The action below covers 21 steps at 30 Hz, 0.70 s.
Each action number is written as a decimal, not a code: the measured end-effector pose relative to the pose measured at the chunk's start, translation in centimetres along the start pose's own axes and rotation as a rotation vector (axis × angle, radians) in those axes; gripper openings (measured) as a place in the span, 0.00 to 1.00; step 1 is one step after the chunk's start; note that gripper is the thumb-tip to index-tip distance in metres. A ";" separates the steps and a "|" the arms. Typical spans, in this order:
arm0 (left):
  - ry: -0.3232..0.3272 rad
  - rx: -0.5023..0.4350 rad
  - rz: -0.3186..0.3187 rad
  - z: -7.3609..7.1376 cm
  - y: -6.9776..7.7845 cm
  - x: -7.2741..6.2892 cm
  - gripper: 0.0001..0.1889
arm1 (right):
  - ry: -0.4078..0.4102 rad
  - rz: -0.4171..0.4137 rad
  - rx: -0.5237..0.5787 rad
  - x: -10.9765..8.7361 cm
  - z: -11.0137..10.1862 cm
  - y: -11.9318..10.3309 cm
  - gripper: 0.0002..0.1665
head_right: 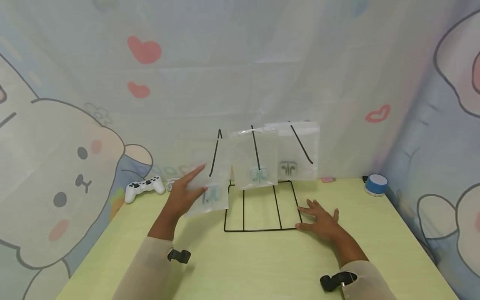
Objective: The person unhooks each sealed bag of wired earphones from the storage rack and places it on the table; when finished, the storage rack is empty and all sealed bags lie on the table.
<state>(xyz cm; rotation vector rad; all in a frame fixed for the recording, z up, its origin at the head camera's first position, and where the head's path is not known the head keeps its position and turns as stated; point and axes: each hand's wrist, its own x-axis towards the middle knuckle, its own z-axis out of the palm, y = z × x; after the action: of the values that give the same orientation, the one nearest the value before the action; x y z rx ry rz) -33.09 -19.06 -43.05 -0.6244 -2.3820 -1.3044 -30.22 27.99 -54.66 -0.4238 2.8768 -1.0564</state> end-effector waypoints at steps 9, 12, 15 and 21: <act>-0.048 -0.010 -0.023 -1.3 0.8 -1.2 0.40 | -0.002 0.001 0.006 -0.1 0.0 -0.1 0.45; -0.066 0.015 -0.005 -1.8 1.2 -1.5 0.40 | -0.003 0.000 0.001 0.0 0.0 -0.2 0.45; -0.081 0.044 0.011 -2.2 1.7 -1.7 0.40 | -0.002 0.001 -0.004 0.0 0.0 -0.2 0.46; -0.080 0.146 0.015 -2.7 3.2 -2.0 0.39 | 0.003 -0.005 -0.005 0.0 -0.1 -0.2 0.45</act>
<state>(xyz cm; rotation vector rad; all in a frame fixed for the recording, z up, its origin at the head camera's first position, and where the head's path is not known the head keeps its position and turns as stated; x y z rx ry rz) -29.44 -20.21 -40.41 -0.6610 -2.5047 -1.1066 -30.17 27.90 -54.47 -0.4296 2.8834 -1.0515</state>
